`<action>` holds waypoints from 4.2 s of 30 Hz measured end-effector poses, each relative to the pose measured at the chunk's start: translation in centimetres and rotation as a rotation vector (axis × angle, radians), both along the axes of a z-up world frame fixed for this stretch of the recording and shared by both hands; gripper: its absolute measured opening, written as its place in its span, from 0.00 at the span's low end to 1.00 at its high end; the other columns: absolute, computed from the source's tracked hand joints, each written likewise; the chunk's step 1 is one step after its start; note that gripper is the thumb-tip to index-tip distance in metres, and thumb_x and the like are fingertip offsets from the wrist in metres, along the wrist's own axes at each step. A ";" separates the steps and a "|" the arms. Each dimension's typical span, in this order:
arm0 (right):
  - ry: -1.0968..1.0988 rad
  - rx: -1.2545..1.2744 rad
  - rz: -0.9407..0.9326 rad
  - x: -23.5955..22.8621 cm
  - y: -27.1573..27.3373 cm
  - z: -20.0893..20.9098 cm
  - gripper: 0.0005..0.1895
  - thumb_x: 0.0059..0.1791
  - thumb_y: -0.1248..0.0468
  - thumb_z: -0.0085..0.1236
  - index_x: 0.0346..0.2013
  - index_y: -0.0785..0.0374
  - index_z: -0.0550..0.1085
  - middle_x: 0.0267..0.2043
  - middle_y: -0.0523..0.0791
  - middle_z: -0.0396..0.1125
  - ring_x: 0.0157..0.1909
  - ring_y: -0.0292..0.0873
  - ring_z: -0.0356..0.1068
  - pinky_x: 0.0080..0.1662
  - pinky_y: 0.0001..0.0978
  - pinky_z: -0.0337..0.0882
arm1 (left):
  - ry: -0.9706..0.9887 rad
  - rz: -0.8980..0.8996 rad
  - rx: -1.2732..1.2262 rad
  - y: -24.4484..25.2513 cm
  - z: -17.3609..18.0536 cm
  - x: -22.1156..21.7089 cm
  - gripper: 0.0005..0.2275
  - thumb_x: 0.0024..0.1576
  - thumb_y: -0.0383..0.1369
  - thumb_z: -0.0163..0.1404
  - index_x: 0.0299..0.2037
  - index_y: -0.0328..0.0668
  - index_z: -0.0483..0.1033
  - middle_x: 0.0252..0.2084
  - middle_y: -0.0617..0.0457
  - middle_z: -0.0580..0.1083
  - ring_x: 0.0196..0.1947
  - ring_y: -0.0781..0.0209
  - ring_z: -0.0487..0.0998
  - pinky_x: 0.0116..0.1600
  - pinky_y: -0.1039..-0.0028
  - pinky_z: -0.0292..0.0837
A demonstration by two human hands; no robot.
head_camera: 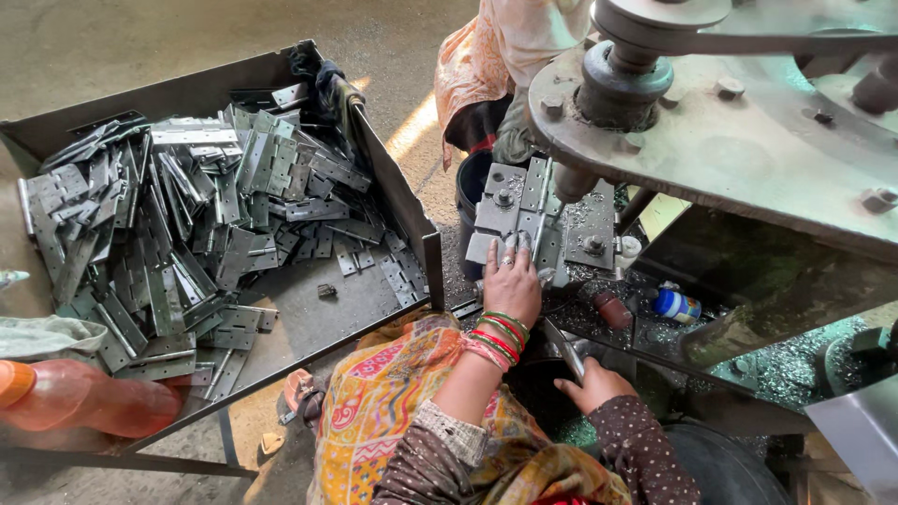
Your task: The person repeatedly picks up metal hinge pieces from a bin, places them into a manual punching machine, and operates the lever to punch holes. The processed pieces are returned to the bin. The task is performed one at a time in a repetitive cycle.
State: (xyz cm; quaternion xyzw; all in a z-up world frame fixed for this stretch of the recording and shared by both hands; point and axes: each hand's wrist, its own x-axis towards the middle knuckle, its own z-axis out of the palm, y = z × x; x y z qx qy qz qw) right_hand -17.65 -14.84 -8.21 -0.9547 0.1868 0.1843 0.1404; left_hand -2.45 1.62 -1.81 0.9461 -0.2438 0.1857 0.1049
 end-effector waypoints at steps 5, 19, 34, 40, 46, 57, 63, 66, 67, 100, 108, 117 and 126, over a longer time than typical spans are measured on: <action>0.019 -0.013 0.042 0.9 -0.2 0.9 0.39 0.41 0.33 0.61 0.44 0.66 0.71 0.37 0.58 0.75 0.44 0.61 0.77 0.48 0.51 0.75 | 0.041 -0.036 0.028 -0.4 1.1 0.3 0.16 0.56 0.32 0.43 0.49 0.32 0.79 0.61 0.44 0.72 0.66 0.49 0.68 0.76 0.49 0.41; -0.107 0.105 -0.104 -2.9 0.1 -9.1 0.34 0.44 0.40 0.59 0.51 0.62 0.66 0.34 0.60 0.73 0.39 0.66 0.75 0.43 0.57 0.74 | 0.003 0.001 0.067 -1.1 1.5 0.7 0.17 0.58 0.32 0.44 0.51 0.29 0.78 0.59 0.41 0.72 0.66 0.45 0.68 0.77 0.50 0.41; -0.085 0.055 0.005 0.2 -2.0 -4.1 0.35 0.40 0.35 0.63 0.41 0.62 0.72 0.34 0.58 0.74 0.41 0.62 0.77 0.45 0.52 0.75 | -0.023 0.041 0.093 -2.7 -0.5 2.6 0.17 0.60 0.33 0.41 0.53 0.31 0.77 0.63 0.37 0.69 0.70 0.41 0.63 0.77 0.50 0.39; -0.242 -0.016 -0.087 -3.4 0.4 -11.6 0.31 0.46 0.38 0.59 0.47 0.61 0.69 0.31 0.59 0.73 0.36 0.66 0.74 0.40 0.58 0.73 | -0.055 0.037 0.061 -2.6 0.1 4.1 0.20 0.56 0.33 0.42 0.53 0.29 0.77 0.62 0.38 0.70 0.69 0.43 0.64 0.77 0.52 0.39; -0.104 0.110 -0.063 -1.9 -1.3 -8.6 0.35 0.40 0.39 0.64 0.46 0.62 0.68 0.33 0.57 0.75 0.38 0.63 0.76 0.42 0.54 0.75 | 0.092 -0.022 0.058 -1.6 0.9 2.7 0.15 0.58 0.31 0.43 0.48 0.34 0.80 0.66 0.38 0.68 0.70 0.43 0.63 0.78 0.51 0.37; -0.174 0.022 -0.105 -3.4 0.8 -9.3 0.30 0.44 0.38 0.58 0.43 0.60 0.68 0.33 0.58 0.74 0.38 0.65 0.75 0.41 0.57 0.74 | 0.120 -0.018 0.023 -3.3 1.9 5.4 0.14 0.59 0.31 0.42 0.47 0.37 0.81 0.62 0.44 0.70 0.70 0.49 0.63 0.78 0.52 0.35; -0.107 0.043 -0.044 -2.1 -0.9 -9.5 0.34 0.41 0.36 0.61 0.43 0.61 0.67 0.34 0.57 0.74 0.39 0.64 0.75 0.43 0.56 0.74 | 0.158 -0.041 0.109 -2.5 2.8 4.8 0.14 0.54 0.31 0.44 0.45 0.44 0.83 0.67 0.46 0.66 0.72 0.49 0.58 0.75 0.50 0.34; -0.033 0.023 0.002 -0.1 -2.6 -5.7 0.35 0.42 0.34 0.61 0.41 0.62 0.69 0.34 0.57 0.74 0.39 0.62 0.76 0.43 0.54 0.74 | 0.243 -0.022 0.154 -2.8 2.3 6.0 0.13 0.56 0.31 0.43 0.39 0.47 0.84 0.72 0.49 0.62 0.75 0.52 0.55 0.76 0.50 0.32; -0.019 0.019 0.022 -0.2 -2.5 -4.9 0.35 0.43 0.33 0.60 0.41 0.62 0.70 0.33 0.57 0.74 0.39 0.61 0.76 0.43 0.54 0.75 | 0.218 -0.012 0.097 -2.9 1.9 6.4 0.13 0.58 0.31 0.43 0.41 0.46 0.84 0.70 0.49 0.64 0.73 0.52 0.57 0.76 0.50 0.32; -0.802 0.248 -0.214 -1.0 1.7 4.8 0.25 0.47 0.50 0.62 0.53 0.61 0.72 0.53 0.51 0.68 0.42 0.47 0.76 0.43 0.39 0.75 | -0.133 -0.306 -0.379 3.7 5.8 -5.7 0.04 0.61 0.29 0.49 0.42 0.39 0.75 0.46 0.48 0.76 0.39 0.53 0.80 0.69 0.53 0.70; -0.639 0.150 -0.236 -1.2 1.8 5.1 0.30 0.46 0.47 0.63 0.56 0.62 0.70 0.55 0.51 0.65 0.44 0.46 0.76 0.45 0.38 0.77 | 0.061 -0.005 -0.425 4.5 9.7 -1.1 0.11 0.52 0.32 0.56 0.42 0.39 0.72 0.43 0.47 0.75 0.35 0.45 0.80 0.39 0.58 0.76; -0.648 0.166 -0.229 -1.5 2.1 4.4 0.29 0.45 0.47 0.64 0.54 0.59 0.71 0.55 0.49 0.67 0.50 0.48 0.74 0.49 0.40 0.75 | -0.100 0.070 -0.096 -1.1 5.5 1.2 0.09 0.58 0.36 0.54 0.44 0.43 0.75 0.44 0.52 0.74 0.36 0.58 0.79 0.61 0.49 0.71; -0.667 0.198 -0.199 -1.7 1.8 3.4 0.28 0.45 0.47 0.63 0.52 0.59 0.72 0.53 0.48 0.68 0.47 0.48 0.74 0.47 0.41 0.75 | -0.071 0.226 0.087 3.3 2.4 2.2 0.25 0.58 0.48 0.45 0.59 0.36 0.73 0.64 0.44 0.69 0.64 0.51 0.65 0.66 0.51 0.53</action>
